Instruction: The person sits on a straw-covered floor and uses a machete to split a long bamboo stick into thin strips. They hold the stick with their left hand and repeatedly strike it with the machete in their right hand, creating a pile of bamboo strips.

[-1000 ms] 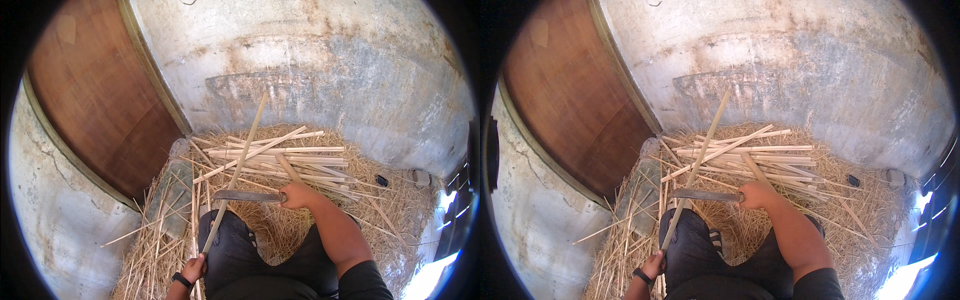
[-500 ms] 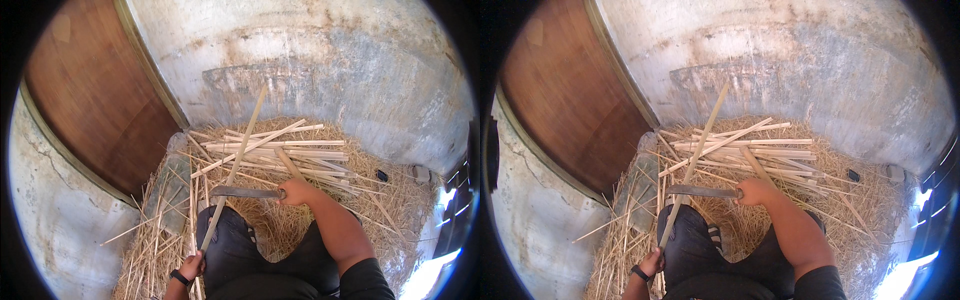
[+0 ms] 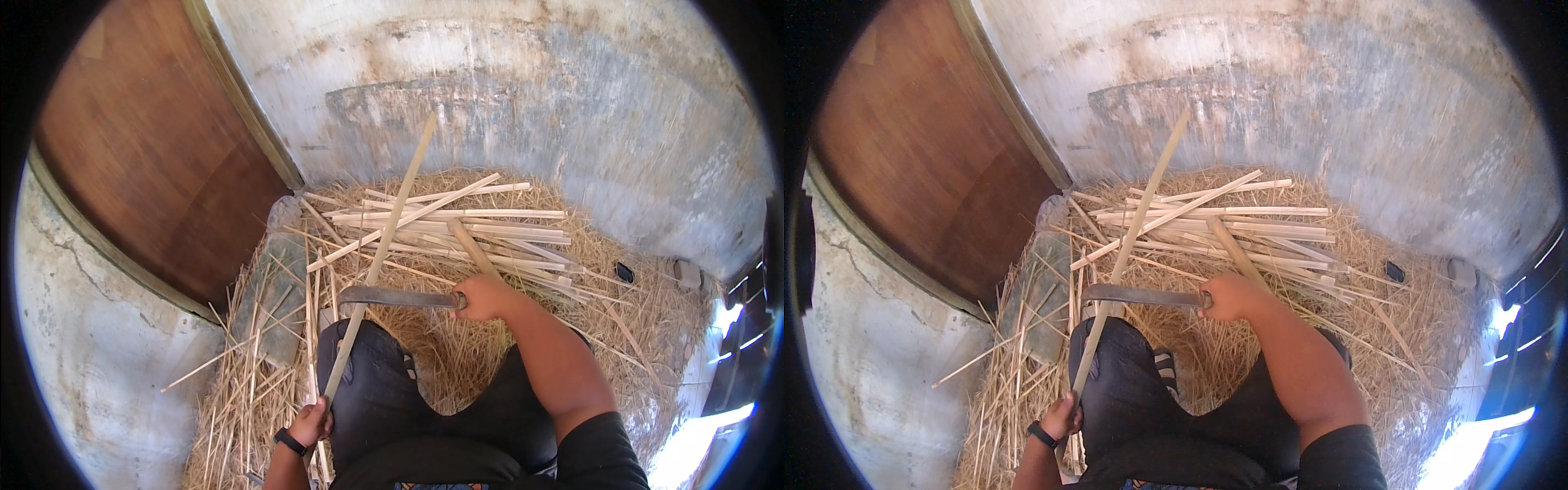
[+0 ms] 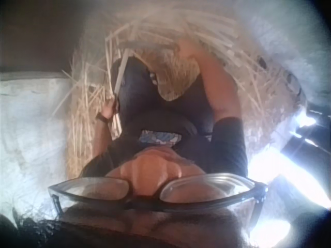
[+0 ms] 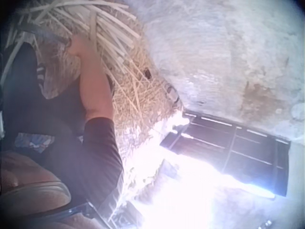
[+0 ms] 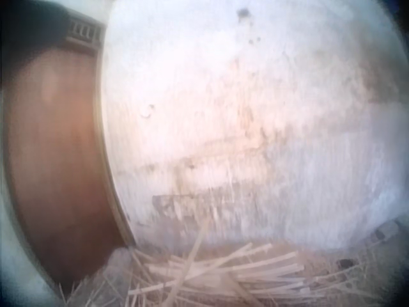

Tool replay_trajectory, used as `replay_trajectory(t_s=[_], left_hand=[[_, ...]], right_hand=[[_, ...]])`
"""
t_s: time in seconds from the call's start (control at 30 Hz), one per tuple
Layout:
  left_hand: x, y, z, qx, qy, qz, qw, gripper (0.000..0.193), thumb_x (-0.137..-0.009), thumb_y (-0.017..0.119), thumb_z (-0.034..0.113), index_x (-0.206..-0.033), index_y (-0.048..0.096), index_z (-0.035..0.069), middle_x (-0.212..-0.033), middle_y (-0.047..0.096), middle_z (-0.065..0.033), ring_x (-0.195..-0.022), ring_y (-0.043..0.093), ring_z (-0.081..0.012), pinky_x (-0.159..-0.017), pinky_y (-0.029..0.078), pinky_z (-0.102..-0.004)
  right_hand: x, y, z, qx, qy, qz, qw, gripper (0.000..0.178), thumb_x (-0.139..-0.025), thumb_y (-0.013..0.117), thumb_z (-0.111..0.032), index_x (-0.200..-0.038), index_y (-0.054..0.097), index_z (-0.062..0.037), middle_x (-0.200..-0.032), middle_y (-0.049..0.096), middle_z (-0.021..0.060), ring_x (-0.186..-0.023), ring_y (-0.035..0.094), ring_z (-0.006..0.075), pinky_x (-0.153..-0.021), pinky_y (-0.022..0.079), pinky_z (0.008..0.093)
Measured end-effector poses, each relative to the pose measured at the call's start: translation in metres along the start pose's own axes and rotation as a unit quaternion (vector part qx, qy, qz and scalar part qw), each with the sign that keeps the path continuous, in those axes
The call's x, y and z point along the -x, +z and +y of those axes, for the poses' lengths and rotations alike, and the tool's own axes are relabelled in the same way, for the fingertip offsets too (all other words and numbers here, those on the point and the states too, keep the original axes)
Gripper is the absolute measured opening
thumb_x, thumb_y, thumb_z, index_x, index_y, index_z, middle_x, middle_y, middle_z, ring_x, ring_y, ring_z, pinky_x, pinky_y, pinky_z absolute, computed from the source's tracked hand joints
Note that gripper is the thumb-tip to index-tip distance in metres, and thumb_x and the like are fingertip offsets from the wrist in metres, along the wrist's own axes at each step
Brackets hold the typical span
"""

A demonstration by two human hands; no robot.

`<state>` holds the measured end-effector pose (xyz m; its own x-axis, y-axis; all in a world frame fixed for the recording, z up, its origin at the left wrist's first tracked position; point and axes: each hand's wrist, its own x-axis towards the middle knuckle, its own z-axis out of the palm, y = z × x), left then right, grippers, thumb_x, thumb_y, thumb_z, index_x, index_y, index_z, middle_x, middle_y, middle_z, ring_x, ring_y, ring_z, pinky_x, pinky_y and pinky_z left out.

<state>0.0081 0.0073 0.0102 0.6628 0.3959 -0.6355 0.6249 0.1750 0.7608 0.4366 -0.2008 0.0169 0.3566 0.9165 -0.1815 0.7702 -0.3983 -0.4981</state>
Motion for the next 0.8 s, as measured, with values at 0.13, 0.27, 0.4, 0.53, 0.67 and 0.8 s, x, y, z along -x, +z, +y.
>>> replay_trajectory(t_s=[0.13,0.27,0.4,0.53,0.67,0.8], left_hand=[[-0.001,-0.001,0.000,0.027,-0.007,-0.011,1.000,0.072,-0.089,0.041,0.073,-0.063,0.050,0.007,-0.051,0.042,-0.0023,-0.042,0.039,-0.0139,-0.043,0.029,-0.0268],[-0.002,-0.004,-0.004,0.035,-0.005,-0.022,0.999,0.072,-0.090,0.040,0.073,-0.063,0.050,0.007,-0.051,0.041,-0.0020,-0.042,0.038,-0.0137,-0.043,0.029,-0.0267],[-0.002,-0.004,-0.005,0.022,0.004,-0.026,0.999,0.072,-0.091,0.038,0.073,-0.063,0.050,0.007,-0.051,0.041,-0.0027,-0.042,0.038,-0.0142,-0.042,0.028,-0.0270],[-0.004,-0.004,-0.006,0.009,0.003,-0.022,1.000,0.073,-0.091,0.035,0.073,-0.063,0.049,0.008,-0.051,0.042,-0.0038,-0.041,0.039,-0.0155,-0.041,0.028,-0.0277],[0.000,0.003,0.000,-0.017,-0.001,0.016,1.000,0.072,-0.092,0.034,0.072,-0.061,0.049,0.008,-0.051,0.042,-0.0034,-0.042,0.039,-0.0158,-0.043,0.029,-0.0276],[0.006,0.007,0.006,-0.049,0.020,0.039,0.998,0.072,-0.094,0.036,0.070,-0.060,0.051,0.007,-0.052,0.045,-0.0025,-0.045,0.043,-0.0145,-0.046,0.033,-0.0266]], right_hand=[[-0.001,0.002,0.001,-0.013,0.002,-0.005,1.000,0.038,-0.077,0.074,-0.039,-0.096,0.069,-0.0057,-0.078,0.067,0.0162,-0.079,0.065,0.0340,-0.072,0.050,0.0431],[-0.002,0.002,0.000,-0.024,0.000,-0.004,1.000,0.037,-0.078,0.075,-0.037,-0.095,0.068,-0.0053,-0.077,0.066,0.0161,-0.078,0.065,0.0341,-0.071,0.049,0.0430],[-0.002,0.001,0.000,-0.028,-0.004,-0.007,1.000,0.036,-0.077,0.075,-0.037,-0.094,0.068,-0.0053,-0.076,0.066,0.0162,-0.077,0.065,0.0344,-0.070,0.049,0.0436],[0.003,-0.006,0.001,-0.023,0.016,0.011,1.000,0.034,-0.077,0.075,-0.036,-0.094,0.069,-0.0064,-0.076,0.066,0.0153,-0.075,0.065,0.0340,-0.070,0.049,0.0436],[0.008,-0.016,-0.011,0.030,0.005,0.021,0.999,0.033,-0.078,0.075,-0.036,-0.092,0.068,-0.0067,-0.077,0.067,0.0144,-0.077,0.065,0.0338,-0.071,0.050,0.0437],[0.012,-0.019,-0.019,0.014,-0.012,0.026,0.999,0.033,-0.078,0.074,-0.037,-0.091,0.068,-0.0074,-0.078,0.067,0.0149,-0.079,0.065,0.0338,-0.071,0.050,0.0445]])
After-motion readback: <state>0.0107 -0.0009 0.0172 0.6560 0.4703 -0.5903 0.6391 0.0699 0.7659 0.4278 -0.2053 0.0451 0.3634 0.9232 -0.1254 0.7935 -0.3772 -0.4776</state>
